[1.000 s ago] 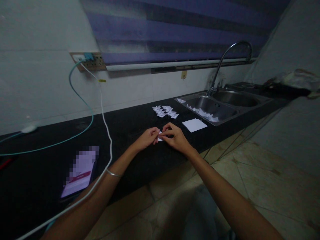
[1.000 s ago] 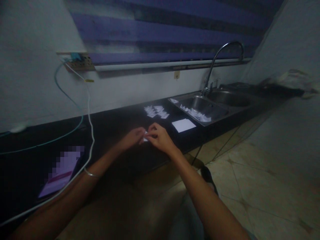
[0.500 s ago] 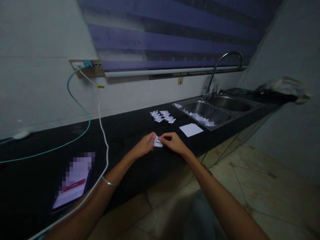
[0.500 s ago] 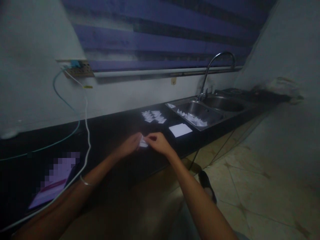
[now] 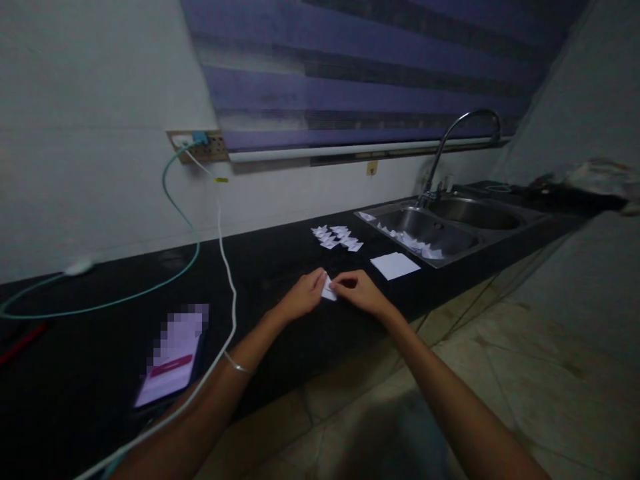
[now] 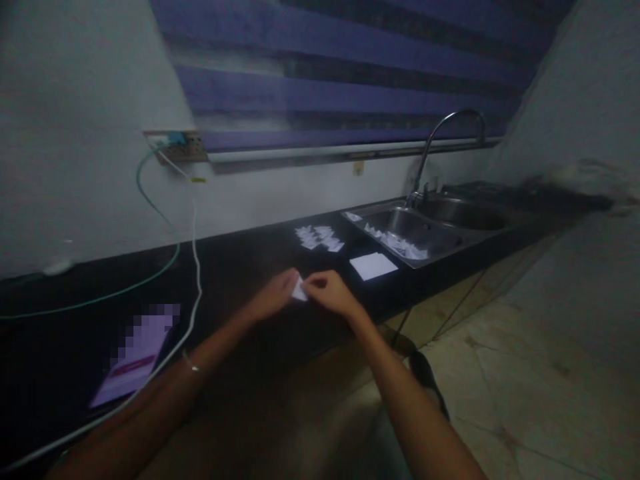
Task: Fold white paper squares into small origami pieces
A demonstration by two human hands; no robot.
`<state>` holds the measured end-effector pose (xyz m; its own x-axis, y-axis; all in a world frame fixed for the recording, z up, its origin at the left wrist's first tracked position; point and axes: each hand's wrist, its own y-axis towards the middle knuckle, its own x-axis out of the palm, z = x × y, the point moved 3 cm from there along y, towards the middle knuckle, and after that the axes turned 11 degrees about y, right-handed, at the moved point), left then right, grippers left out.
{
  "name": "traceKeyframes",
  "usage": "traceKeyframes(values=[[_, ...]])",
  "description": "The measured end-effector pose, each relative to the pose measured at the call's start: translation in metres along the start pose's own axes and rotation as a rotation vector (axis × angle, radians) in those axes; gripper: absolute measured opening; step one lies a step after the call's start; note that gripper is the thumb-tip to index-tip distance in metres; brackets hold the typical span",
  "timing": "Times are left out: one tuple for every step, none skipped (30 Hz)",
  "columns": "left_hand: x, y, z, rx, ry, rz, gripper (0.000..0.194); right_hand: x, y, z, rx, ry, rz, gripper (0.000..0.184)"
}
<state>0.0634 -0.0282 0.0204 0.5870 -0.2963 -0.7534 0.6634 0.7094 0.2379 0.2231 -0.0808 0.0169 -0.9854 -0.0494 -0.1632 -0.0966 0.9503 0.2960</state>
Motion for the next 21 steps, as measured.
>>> traceKeyframes(values=[[-0.0001, 0.0001, 0.0007, -0.002, 0.004, 0.002, 0.034, -0.0003, 0.0001, 0.0, 0.004, 0.009, 0.003, 0.025], [0.0, 0.0002, 0.0006, -0.013, 0.001, -0.002, 0.033, -0.0008, 0.0003, 0.0003, 0.012, 0.016, 0.005, 0.025], [-0.0001, 0.0003, 0.0006, -0.012, -0.005, -0.005, 0.033, -0.0012, 0.0006, 0.0008, 0.024, 0.019, 0.001, 0.025], [-0.0006, 0.0003, 0.001, 0.003, -0.001, 0.001, 0.033, -0.0017, 0.0011, 0.0014, 0.037, 0.022, -0.003, 0.025], [-0.0014, 0.0002, 0.0014, 0.013, 0.005, 0.014, 0.033, -0.0023, 0.0016, 0.0019, 0.041, 0.027, -0.008, 0.025], [-0.0017, 0.0001, 0.0017, 0.013, -0.011, 0.005, 0.034, -0.003, 0.0021, 0.0023, 0.04, 0.027, -0.013, 0.024], [-0.0013, -0.0001, 0.0019, 0.007, -0.042, -0.028, 0.035, -0.0038, 0.0026, 0.0029, 0.039, 0.025, -0.011, 0.024], [-0.0009, -0.0003, 0.0019, -0.003, -0.061, -0.055, 0.036, -0.0049, 0.003, 0.0032, 0.03, 0.026, 0.002, 0.025], [-0.0014, -0.0004, 0.0028, 0.016, -0.061, -0.055, 0.036, -0.006, 0.0033, 0.0035, 0.018, 0.026, 0.018, 0.025], [-0.0015, -0.0005, 0.0036, 0.038, -0.06, -0.058, 0.037, -0.0071, 0.0034, 0.0036, 0.004, 0.027, 0.035, 0.026], [-0.0017, -0.0006, 0.0041, 0.061, -0.057, -0.056, 0.039, -0.0079, 0.0034, 0.0036, -0.009, 0.028, 0.049, 0.027], [-0.0018, -0.0007, 0.0042, 0.081, -0.059, -0.053, 0.041, -0.0085, 0.0033, 0.0034, -0.02, 0.028, 0.059, 0.028], [-0.0016, -0.0008, 0.0039, 0.09, -0.069, -0.058, 0.043, -0.0087, 0.0032, 0.003, -0.028, 0.026, 0.064, 0.028], [-0.0012, -0.0009, 0.0033, 0.089, -0.086, -0.068, 0.046, -0.0086, 0.003, 0.0024, -0.032, 0.023, 0.065, 0.028], [-0.0006, -0.0011, 0.0024, 0.081, -0.107, -0.086, 0.047, -0.0082, 0.0029, 0.0016, -0.033, 0.021, 0.062, 0.028], [-0.0001, -0.0013, 0.0017, 0.07, -0.133, -0.108, 0.049, -0.0075, 0.0028, 0.0008, -0.031, 0.023, 0.056, 0.028], [0.0003, -0.0016, 0.0011, 0.06, -0.158, -0.128, 0.05, -0.0067, 0.0029, 0.0, -0.028, 0.03, 0.051, 0.028], [0.0003, -0.0018, 0.001, 0.055, -0.175, -0.139, 0.051, -0.0057, 0.003, -0.0006, -0.023, 0.042, 0.044, 0.028], [0.0, -0.002, 0.0016, 0.065, -0.186, -0.147, 0.053, -0.0047, 0.0031, -0.001, -0.018, 0.056, 0.037, 0.028], [-0.0006, -0.0023, 0.0024, 0.075, -0.194, -0.153, 0.054, -0.0035, 0.0033, -0.0011, -0.013, 0.067, 0.023, 0.029], [-0.0012, -0.0026, 0.0034, 0.086, -0.197, -0.159, 0.056, -0.0023, 0.0035, -0.001, -0.01, 0.073, 0.004, 0.031]])
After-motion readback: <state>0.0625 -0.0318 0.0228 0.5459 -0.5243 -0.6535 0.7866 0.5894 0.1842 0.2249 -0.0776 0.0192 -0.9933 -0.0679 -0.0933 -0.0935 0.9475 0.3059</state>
